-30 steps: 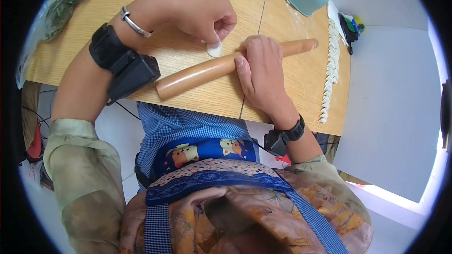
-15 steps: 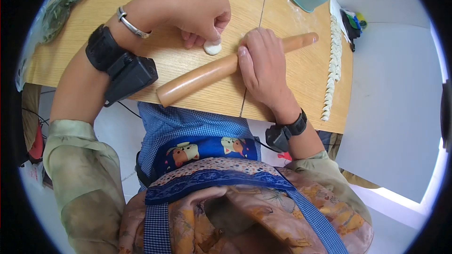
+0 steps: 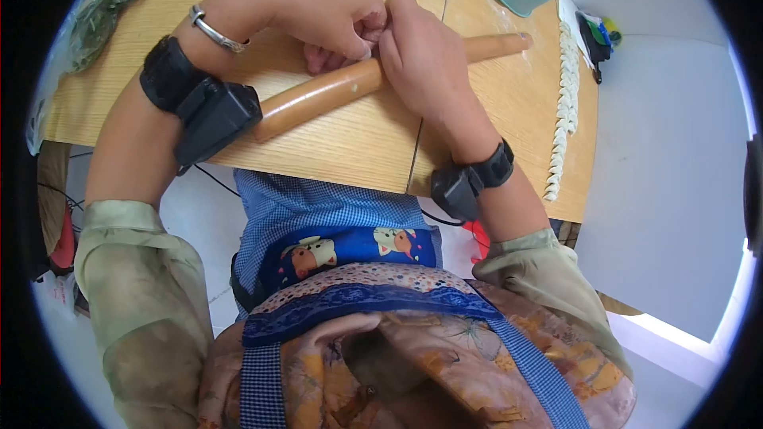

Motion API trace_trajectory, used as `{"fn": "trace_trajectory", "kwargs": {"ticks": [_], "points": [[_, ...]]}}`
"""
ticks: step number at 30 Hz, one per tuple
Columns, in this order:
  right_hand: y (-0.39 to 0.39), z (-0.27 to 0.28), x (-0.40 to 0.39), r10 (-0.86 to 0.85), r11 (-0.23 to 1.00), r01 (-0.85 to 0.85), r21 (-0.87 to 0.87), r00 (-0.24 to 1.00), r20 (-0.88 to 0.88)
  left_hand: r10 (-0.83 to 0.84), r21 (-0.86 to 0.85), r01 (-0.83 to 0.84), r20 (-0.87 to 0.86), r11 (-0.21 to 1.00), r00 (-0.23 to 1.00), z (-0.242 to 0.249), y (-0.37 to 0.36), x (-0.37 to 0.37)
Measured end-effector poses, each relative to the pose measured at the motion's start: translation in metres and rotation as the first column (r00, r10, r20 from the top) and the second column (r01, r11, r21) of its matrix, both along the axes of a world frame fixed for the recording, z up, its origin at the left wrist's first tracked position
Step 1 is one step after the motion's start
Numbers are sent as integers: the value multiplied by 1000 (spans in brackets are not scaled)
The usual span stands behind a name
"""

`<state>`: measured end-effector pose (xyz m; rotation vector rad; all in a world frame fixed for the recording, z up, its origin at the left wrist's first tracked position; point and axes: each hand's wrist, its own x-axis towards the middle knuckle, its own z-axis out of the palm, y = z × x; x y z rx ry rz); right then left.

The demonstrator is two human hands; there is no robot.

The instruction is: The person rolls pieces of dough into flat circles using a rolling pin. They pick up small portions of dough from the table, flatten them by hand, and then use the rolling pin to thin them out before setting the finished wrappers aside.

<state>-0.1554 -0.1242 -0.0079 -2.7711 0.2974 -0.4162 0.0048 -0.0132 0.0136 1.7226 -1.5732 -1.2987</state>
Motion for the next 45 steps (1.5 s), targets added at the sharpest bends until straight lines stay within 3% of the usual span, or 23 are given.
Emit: {"fn": "trace_trajectory", "kwargs": {"ticks": [5,7,10,13,17,19,20,22,29,35,41,43,45], "points": [[10,-1,-46,78,985,-65,-157,994,77,-104,-93,115,116,989,988,0,0,-3],[13,2,-61,83,989,-74,-129,994,65,-146,-347,216,218,913,965,-6,1,-3],[15,1,-71,95,991,-88,-101,993,63,-129,-374,210,231,903,964,-12,1,-6],[15,0,-72,104,990,-96,-106,992,73,-143,-300,225,271,927,952,-7,1,-7],[14,1,-72,98,990,-91,-110,993,64,-98,-359,173,216,917,971,-6,2,-9],[14,2,-70,103,990,-95,-106,993,66,-35,-145,49,97,988,995,-2,0,-10],[14,2,-70,105,990,-98,-103,992,70,-35,-144,49,97,988,995,1,0,-11],[13,2,-66,115,989,-107,-107,991,71,111,-27,-111,11,993,994,4,2,-11],[1,-6,-26,120,977,-96,-193,986,117,32,-35,-30,42,999,999,1,0,-3],[-8,-5,8,108,989,-95,-113,988,111,61,-25,-61,-5,998,998,4,1,1],[2,-3,-17,66,989,-55,-140,995,71,-16,-53,17,10,998,1000,0,-1,1],[5,-3,-32,78,985,-64,-163,994,78,-90,-124,106,131,987,987,-3,-3,-1],[9,0,-45,92,980,-75,-182,992,85,-60,-156,81,132,985,989,-8,-3,-4]]}}
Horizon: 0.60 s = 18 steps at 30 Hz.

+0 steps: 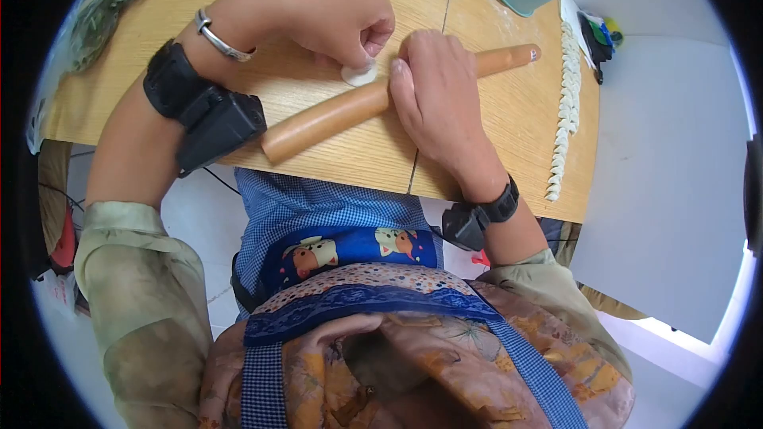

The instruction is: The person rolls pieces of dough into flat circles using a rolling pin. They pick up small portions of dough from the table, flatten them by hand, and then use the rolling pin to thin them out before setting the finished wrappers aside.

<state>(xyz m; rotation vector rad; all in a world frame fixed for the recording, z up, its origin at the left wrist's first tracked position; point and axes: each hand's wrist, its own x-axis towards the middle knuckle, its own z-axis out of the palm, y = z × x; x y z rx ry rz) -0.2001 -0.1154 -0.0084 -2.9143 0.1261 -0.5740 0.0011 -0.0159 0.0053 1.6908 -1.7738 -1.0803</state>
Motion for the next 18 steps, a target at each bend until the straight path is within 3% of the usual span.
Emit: {"fn": "trace_trajectory", "kwargs": {"ticks": [2,4,7,12,18], "points": [[3,3,-11,-5,999,7,42,999,-42,23,-32,-23,0,999,1000,4,3,-3],[4,3,-20,-12,999,14,50,999,-49,120,175,-93,-154,980,981,8,5,-4],[2,3,-19,-7,998,9,60,999,-46,161,215,-128,-145,968,976,13,4,-6],[-4,-3,12,8,1000,-8,11,1000,9,119,179,-100,-100,979,988,11,2,-1],[-10,0,51,-39,992,40,116,999,-8,107,155,-91,-99,984,989,8,1,3]]}}
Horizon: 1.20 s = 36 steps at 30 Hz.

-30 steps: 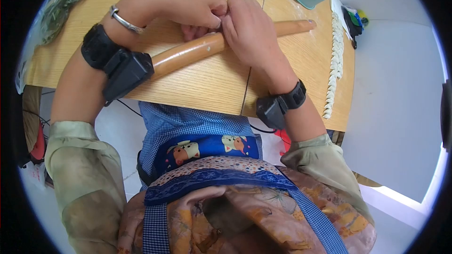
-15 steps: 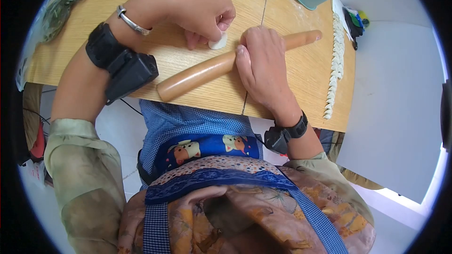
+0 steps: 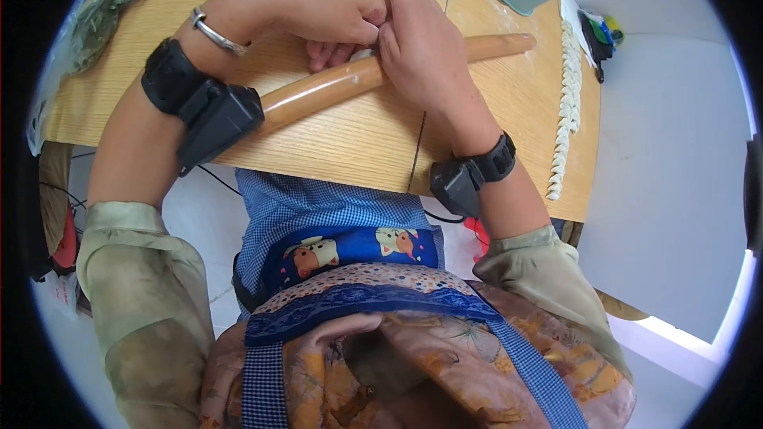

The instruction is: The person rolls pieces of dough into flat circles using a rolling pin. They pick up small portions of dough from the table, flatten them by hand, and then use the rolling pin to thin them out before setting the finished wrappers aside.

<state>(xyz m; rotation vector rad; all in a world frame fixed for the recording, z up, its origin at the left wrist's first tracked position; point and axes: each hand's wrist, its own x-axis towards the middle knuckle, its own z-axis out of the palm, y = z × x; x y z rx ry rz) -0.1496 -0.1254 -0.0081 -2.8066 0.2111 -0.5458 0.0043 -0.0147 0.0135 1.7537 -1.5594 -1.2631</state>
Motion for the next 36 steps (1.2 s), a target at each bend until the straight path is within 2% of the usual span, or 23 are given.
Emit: {"fn": "trace_trajectory", "kwargs": {"ticks": [2,5,7,8,10,13,14,16,17,19,22,26,31,36], "points": [[0,2,4,-50,996,54,69,998,-48,-7,-16,7,4,1000,1000,2,0,-2],[3,-2,-6,-54,997,55,46,998,-18,42,3,-42,24,999,999,-2,1,-1],[5,-4,-22,-17,1000,17,-7,1000,5,-82,-173,97,89,980,993,-12,-3,1],[6,-4,-31,20,998,-19,-63,999,26,-81,-173,96,89,980,993,-9,-2,0],[10,-2,-48,36,997,-35,-64,999,18,-144,-312,186,152,932,978,-7,-1,-2],[14,2,-69,45,999,-45,-18,999,-1,-114,-327,176,198,928,973,-11,-3,-6],[14,3,-73,40,999,-39,30,999,-14,-114,-327,176,199,928,973,-13,-3,-6],[15,2,-78,47,999,-47,20,999,-7,-12,-284,39,97,958,995,-14,-3,-8],[16,2,-80,52,999,-52,11,999,1,-14,-285,42,99,958,995,-10,-2,-8],[15,2,-79,45,999,-45,5,999,-7,15,-40,-18,-81,999,997,-4,1,-5],[10,-1,-70,48,998,-49,-42,999,-5,13,-29,-12,11,999,1000,0,2,-6],[4,-4,-44,45,989,-42,-140,999,19,10,17,-10,6,1000,1000,2,0,-2],[-7,-7,-9,56,988,-53,-142,998,23,59,-15,-59,-16,998,998,-5,-2,1],[-5,-9,-11,36,990,-28,-138,998,56,34,-18,-34,10,999,999,2,-1,0]]}}
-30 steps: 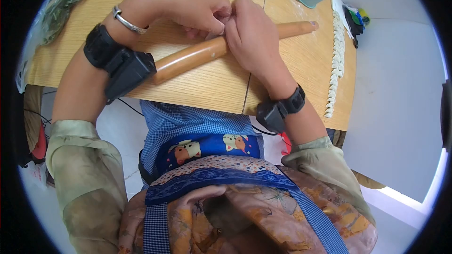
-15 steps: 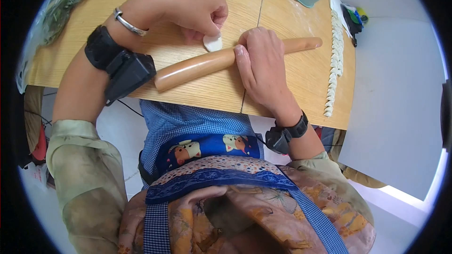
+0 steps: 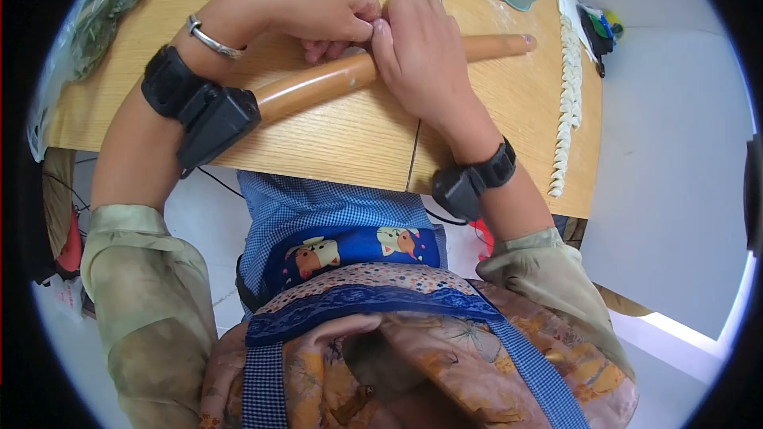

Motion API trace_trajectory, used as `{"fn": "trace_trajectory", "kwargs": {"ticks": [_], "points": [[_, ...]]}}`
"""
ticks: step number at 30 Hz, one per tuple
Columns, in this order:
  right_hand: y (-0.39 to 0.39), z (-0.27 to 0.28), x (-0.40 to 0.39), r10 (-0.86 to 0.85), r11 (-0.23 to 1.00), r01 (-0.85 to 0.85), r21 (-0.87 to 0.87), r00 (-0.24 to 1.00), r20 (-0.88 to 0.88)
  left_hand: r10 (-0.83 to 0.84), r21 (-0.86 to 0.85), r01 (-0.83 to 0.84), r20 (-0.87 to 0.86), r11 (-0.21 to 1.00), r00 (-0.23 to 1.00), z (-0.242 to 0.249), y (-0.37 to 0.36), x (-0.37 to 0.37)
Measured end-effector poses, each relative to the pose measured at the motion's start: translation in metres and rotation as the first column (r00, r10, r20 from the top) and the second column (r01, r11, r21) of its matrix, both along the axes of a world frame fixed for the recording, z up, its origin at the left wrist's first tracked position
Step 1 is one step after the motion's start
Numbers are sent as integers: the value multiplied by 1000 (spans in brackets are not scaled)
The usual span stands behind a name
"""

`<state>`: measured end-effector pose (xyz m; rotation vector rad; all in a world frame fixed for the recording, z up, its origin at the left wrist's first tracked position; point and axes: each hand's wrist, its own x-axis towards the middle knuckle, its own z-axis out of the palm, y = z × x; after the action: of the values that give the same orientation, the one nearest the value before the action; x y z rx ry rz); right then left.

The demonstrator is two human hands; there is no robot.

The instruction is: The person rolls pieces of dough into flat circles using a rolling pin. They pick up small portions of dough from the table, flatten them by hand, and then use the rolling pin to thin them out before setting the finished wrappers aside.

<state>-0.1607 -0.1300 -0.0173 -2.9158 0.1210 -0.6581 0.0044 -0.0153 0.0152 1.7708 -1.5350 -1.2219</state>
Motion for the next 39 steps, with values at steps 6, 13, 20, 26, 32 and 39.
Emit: {"fn": "trace_trajectory", "kwargs": {"ticks": [6,13,20,26,32,39], "points": [[15,7,-55,38,998,-36,45,997,-62,-97,-273,140,164,952,982,-20,-6,-3],[19,7,-77,26,992,-24,121,1000,-15,-32,-144,23,-57,989,998,-11,-2,-8],[10,10,-44,-1,999,3,37,999,-43,33,-3,-33,-87,999,996,-3,0,-4],[-8,2,6,24,997,-23,67,1000,-20,23,28,-22,-38,999,999,-3,-1,1],[-10,0,21,-9,1000,9,14,999,37,65,-44,-65,-9,997,998,-8,-2,1],[13,5,-45,25,1000,-25,10,1000,4,53,-30,-52,31,998,998,-2,-1,-4]]}}
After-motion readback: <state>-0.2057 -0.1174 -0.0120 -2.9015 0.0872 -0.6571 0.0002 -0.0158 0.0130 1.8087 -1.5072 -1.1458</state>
